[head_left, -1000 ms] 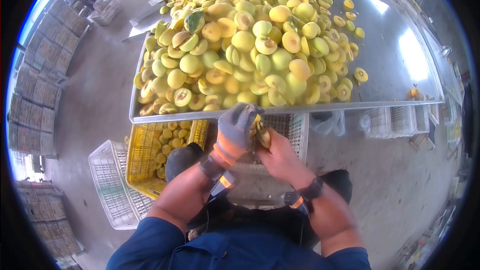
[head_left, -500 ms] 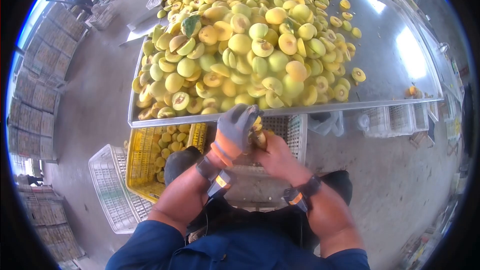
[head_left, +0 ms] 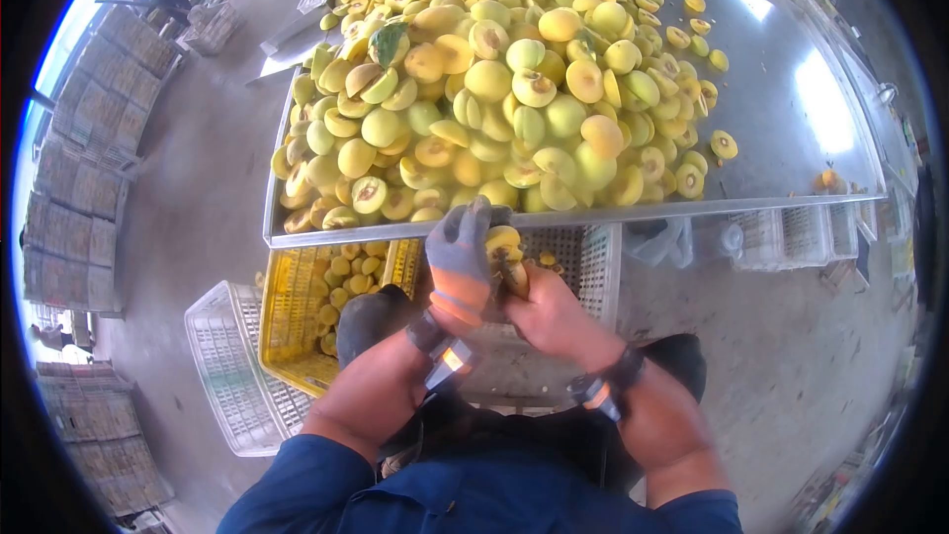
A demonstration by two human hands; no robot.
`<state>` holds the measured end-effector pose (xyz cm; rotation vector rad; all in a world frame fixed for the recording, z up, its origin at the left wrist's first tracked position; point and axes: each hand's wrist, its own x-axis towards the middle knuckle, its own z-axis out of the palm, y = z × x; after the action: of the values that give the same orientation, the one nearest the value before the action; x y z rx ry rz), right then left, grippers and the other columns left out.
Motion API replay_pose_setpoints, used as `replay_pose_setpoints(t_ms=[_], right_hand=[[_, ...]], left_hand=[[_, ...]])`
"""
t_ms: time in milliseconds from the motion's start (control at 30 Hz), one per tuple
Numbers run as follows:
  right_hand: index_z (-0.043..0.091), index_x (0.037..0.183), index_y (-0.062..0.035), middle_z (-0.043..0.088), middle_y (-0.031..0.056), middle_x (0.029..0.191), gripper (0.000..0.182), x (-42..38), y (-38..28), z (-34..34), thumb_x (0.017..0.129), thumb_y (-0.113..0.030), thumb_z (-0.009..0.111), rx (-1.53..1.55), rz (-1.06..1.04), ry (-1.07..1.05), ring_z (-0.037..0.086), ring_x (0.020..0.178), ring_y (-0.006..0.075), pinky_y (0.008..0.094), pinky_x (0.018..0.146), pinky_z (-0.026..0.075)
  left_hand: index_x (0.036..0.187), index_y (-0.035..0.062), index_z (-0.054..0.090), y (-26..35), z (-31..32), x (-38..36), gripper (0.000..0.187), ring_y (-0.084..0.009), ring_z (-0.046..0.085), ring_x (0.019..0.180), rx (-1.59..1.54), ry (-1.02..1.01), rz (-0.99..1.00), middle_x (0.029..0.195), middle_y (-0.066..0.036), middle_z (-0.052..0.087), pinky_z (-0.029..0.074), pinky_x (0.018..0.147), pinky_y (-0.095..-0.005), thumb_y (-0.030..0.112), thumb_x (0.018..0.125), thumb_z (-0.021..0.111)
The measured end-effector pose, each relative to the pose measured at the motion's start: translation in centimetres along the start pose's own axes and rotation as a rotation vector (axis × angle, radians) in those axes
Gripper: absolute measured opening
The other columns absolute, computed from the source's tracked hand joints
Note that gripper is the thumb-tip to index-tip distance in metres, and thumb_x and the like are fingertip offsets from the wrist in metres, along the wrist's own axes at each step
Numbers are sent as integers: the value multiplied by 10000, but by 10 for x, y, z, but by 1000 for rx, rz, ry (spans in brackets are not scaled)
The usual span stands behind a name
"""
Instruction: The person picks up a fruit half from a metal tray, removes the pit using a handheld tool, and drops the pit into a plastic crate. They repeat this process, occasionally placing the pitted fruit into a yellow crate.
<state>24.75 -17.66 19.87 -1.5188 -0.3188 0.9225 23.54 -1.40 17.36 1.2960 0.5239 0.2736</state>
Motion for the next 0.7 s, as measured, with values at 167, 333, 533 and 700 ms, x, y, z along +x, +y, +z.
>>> replay_pose_setpoints(t_ms=[167, 333, 533, 700], right_hand=[[621, 1079, 2, 622, 43, 765, 141, -2, 7, -2, 1007, -118, 637, 130, 49, -129, 585, 613, 157, 343, 583, 480], [567, 1062, -48, 510, -6, 703, 61, -13, -3, -4, 1047, -88, 610, 363, 223, -225, 471, 542, 109, 317, 513, 400], [565, 1051, -62, 492, -23, 672, 74, -17, -1, 1, 1078, -122, 600, 431, 166, -312, 464, 500, 99, 321, 483, 417], [566, 1023, -65, 488, -23, 649, 88, -23, 2, 4, 1079, -126, 595, 267, 120, -289, 455, 493, 96, 323, 476, 408]], left_hand=[[1127, -24, 751, 10, -1, -1, 296, -244, 747, 830, 226, -128, 260, 963, -115, 766, 587, 734, -360, 230, 1082, 606], [1120, -29, 752, 2, -3, 6, 418, -200, 730, 770, 461, -216, 582, 901, -88, 753, 576, 696, -328, 335, 1133, 547], [1127, -29, 750, 11, 0, 0, 433, -184, 706, 725, 2, -339, 75, 871, -95, 748, 570, 679, -320, 364, 1118, 568], [1130, -29, 753, 19, -1, -10, 409, -177, 702, 722, 26, -319, 47, 857, -93, 749, 563, 673, -299, 337, 1112, 571]])
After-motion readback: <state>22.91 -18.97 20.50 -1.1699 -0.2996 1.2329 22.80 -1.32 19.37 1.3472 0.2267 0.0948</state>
